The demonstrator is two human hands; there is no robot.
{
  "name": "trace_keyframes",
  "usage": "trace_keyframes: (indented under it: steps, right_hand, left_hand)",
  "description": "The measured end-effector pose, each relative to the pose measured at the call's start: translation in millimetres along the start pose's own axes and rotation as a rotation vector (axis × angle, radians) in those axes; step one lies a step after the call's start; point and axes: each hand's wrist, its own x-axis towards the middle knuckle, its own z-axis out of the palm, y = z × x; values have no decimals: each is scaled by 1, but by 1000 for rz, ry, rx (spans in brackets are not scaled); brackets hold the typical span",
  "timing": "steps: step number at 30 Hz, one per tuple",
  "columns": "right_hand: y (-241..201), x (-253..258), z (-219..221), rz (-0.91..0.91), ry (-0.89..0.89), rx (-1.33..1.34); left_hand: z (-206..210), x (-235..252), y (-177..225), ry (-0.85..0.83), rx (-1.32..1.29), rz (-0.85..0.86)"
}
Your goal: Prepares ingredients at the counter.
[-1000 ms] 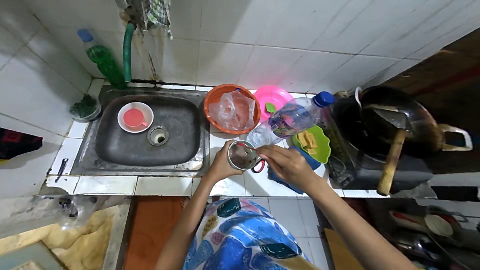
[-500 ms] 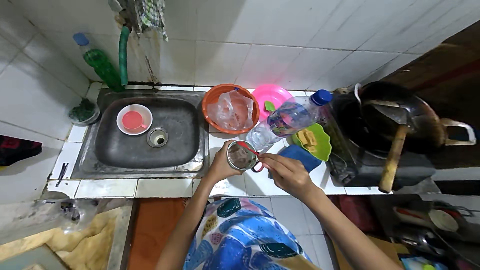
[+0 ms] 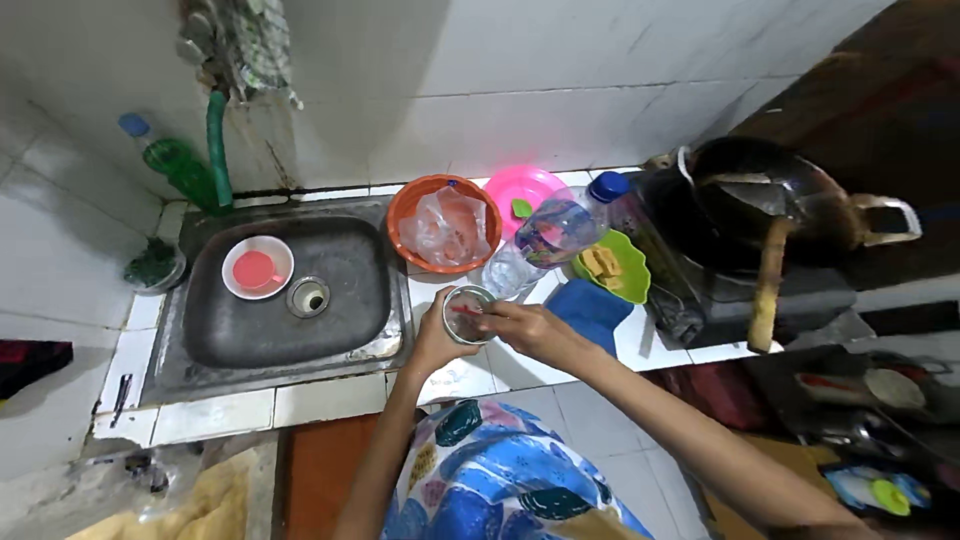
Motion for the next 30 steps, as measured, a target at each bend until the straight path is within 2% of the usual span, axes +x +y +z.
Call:
trace_keyframes:
  steps: [5,10,12,16,18,22,26,30]
  right_hand:
    - [15,15,16,44,-169,-100]
    - [1,21,1,293,-292,73]
    - [-2,20,9,297,-244,88]
    - [3,18,27,224,-40,-84]
    - [1,17,22,265,-73,-81]
    - [-9,19,17,353,-244,132]
    - [-3,22,33,251,-47,12]
    - [-6,18,25,281,-84,-101]
  left_hand:
    - [3,0,-3,13,-36,-13]
    - [4,-1,-6,6,4,-35]
    - [4,-2,-8,6,11,-40]
    - [2,-2,-9,15,32,-30]
    - [2,-2,-8,17,23,-34]
    - [1,-3,-7,15,20,-53]
    - [1,-4,-6,17,41,-36]
    - [1,-4,-4,17,39,-47]
